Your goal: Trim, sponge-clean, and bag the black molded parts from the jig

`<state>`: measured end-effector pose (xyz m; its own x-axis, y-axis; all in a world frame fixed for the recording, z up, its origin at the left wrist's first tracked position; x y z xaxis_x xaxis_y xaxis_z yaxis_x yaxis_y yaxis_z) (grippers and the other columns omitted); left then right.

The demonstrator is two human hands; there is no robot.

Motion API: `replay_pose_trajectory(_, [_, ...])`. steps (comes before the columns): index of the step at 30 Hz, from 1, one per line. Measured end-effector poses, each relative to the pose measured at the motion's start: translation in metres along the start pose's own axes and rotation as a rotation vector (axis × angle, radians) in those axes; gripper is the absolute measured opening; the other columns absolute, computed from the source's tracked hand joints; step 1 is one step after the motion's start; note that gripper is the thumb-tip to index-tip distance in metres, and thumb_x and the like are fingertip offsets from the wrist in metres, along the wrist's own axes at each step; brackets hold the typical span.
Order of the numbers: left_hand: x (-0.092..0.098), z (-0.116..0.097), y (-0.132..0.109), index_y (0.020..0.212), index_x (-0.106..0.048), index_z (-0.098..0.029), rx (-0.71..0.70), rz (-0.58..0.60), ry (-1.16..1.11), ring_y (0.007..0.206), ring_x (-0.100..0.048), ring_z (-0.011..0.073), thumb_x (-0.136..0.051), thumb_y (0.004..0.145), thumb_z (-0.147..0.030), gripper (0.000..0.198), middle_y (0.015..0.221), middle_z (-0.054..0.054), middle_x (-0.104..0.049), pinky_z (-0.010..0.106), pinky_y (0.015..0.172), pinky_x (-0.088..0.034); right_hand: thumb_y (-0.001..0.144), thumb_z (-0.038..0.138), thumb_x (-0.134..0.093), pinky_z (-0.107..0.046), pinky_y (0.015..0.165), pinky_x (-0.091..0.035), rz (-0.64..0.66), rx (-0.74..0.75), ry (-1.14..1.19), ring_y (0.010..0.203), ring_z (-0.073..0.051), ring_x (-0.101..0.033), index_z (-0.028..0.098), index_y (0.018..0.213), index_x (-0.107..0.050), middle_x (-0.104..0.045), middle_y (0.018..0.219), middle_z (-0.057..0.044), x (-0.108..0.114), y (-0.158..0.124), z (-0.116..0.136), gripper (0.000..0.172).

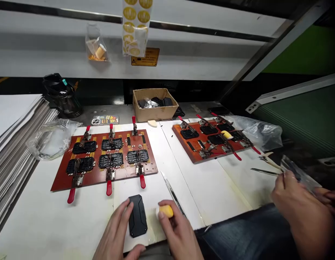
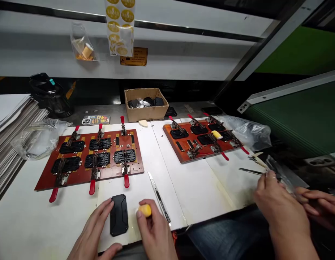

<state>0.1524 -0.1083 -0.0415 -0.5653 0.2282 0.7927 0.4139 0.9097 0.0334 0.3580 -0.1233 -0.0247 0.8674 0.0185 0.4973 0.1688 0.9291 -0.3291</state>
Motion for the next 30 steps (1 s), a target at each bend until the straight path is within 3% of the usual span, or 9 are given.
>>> replay_pose_trajectory(2, [0.0, 0.01, 0.01, 0.162, -0.012, -0.028, -0.103, 0.072, 0.039, 0.152, -0.032, 0.0335, -0.064, 0.089, -0.023, 0.09, 0.167, 0.011, -0.028, 0.056, 0.114, -0.046, 0.104, 0.05, -0.045, -0.023, 0.064, -0.043, -0.023, 0.095, -0.086, 0.066, -0.014, -0.055, 0.025, 0.123, -0.055, -0.058, 0.079, 0.002, 0.009, 0.008, 0.004, 0.033])
replay_pose_trajectory(6, [-0.008, 0.021, 0.019, 0.162, 0.001, -0.025, -0.093, 0.111, 0.023, 0.155, -0.026, 0.0297, -0.06, 0.091, -0.023, 0.094, 0.168, 0.013, -0.026, 0.057, 0.118, -0.04, 0.1, 0.023, -0.053, -0.027, 0.077, -0.05, 0.195, 0.348, -0.405, 0.088, -0.018, -0.065, 0.026, 0.131, -0.056, -0.064, 0.11, -0.003, -0.009, 0.01, 0.019, 0.031])
replay_pose_trajectory(11, [-0.013, 0.021, 0.019, 0.162, 0.002, -0.027, -0.031, 0.139, 0.002, 0.155, -0.026, 0.0272, -0.06, 0.088, -0.02, 0.097, 0.168, 0.01, -0.026, 0.055, 0.12, -0.039, 0.093, 0.01, -0.057, -0.028, 0.067, -0.051, 0.372, 0.32, -0.727, 0.085, -0.022, -0.067, 0.022, 0.132, -0.058, -0.065, 0.109, -0.005, -0.028, 0.006, 0.029, 0.041])
replay_pose_trajectory(13, [-0.013, 0.021, 0.019, 0.162, 0.003, -0.027, -0.048, 0.141, -0.006, 0.154, -0.028, 0.0278, -0.06, 0.087, -0.021, 0.098, 0.168, 0.011, -0.027, 0.055, 0.119, -0.041, 0.092, 0.009, -0.054, -0.028, 0.067, -0.051, 0.355, 0.31, -0.715, 0.084, -0.021, -0.067, 0.021, 0.129, -0.059, -0.064, 0.108, -0.005, -0.031, 0.007, 0.031, 0.04])
replay_pose_trajectory(18, [-0.014, 0.023, 0.021, 0.162, 0.001, -0.029, -0.053, 0.134, -0.007, 0.153, -0.029, 0.0293, -0.059, 0.088, -0.02, 0.096, 0.167, 0.01, -0.028, 0.056, 0.118, -0.043, 0.085, 0.003, -0.046, -0.031, 0.074, -0.055, 0.151, 0.392, -0.673, 0.089, -0.022, -0.065, 0.02, 0.137, -0.052, -0.063, 0.107, -0.007, -0.04, 0.002, 0.013, 0.055])
replay_pose_trajectory(21, [-0.016, 0.024, 0.021, 0.162, 0.002, -0.028, -0.062, 0.137, -0.018, 0.153, -0.029, 0.0301, -0.061, 0.083, -0.016, 0.101, 0.167, 0.011, -0.028, 0.055, 0.118, -0.044, 0.077, 0.0, -0.044, -0.03, 0.067, -0.055, 0.126, 0.49, -0.766, 0.085, -0.023, -0.066, 0.018, 0.137, -0.052, -0.065, 0.105, -0.008, -0.049, -0.003, 0.001, 0.063])
replay_pose_trajectory(25, [-0.015, 0.024, 0.022, 0.162, 0.004, -0.028, -0.053, 0.168, -0.021, 0.154, -0.027, 0.0302, -0.061, 0.082, -0.014, 0.103, 0.168, 0.01, -0.026, 0.056, 0.118, -0.043, 0.077, 0.0, -0.043, -0.032, 0.069, -0.057, 0.056, 0.462, -0.72, 0.087, -0.024, -0.066, 0.018, 0.136, -0.053, -0.065, 0.105, -0.009, -0.053, 0.0, 0.001, 0.063])
replay_pose_trajectory(27, [-0.013, 0.023, 0.023, 0.162, 0.005, -0.028, -0.046, 0.175, -0.023, 0.155, -0.025, 0.0297, -0.06, 0.084, -0.015, 0.102, 0.169, 0.01, -0.025, 0.056, 0.119, -0.042, 0.079, 0.001, -0.044, -0.033, 0.072, -0.058, 0.075, 0.479, -0.728, 0.088, -0.025, -0.067, 0.017, 0.136, -0.053, -0.066, 0.105, -0.01, -0.047, -0.004, 0.0, 0.061])
replay_pose_trajectory(30, [-0.011, 0.022, 0.024, 0.162, 0.005, -0.028, -0.037, 0.164, -0.03, 0.154, -0.028, 0.0308, -0.062, 0.086, -0.019, 0.102, 0.168, 0.011, -0.026, 0.056, 0.117, -0.044, 0.083, 0.003, -0.051, -0.025, 0.066, -0.057, 0.249, 0.444, -0.736, 0.083, -0.021, -0.069, 0.026, 0.123, -0.062, -0.068, 0.102, -0.004, -0.026, -0.017, -0.01, 0.047])
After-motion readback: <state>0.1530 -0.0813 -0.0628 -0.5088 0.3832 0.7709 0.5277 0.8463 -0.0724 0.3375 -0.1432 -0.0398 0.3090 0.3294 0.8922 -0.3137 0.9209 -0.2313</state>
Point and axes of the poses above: each hand's wrist, its own y-axis towards the middle knuckle, its own x-axis out of the back of the hand, z = x × y, the point moved 3 cm from there along y, towards the middle knuckle
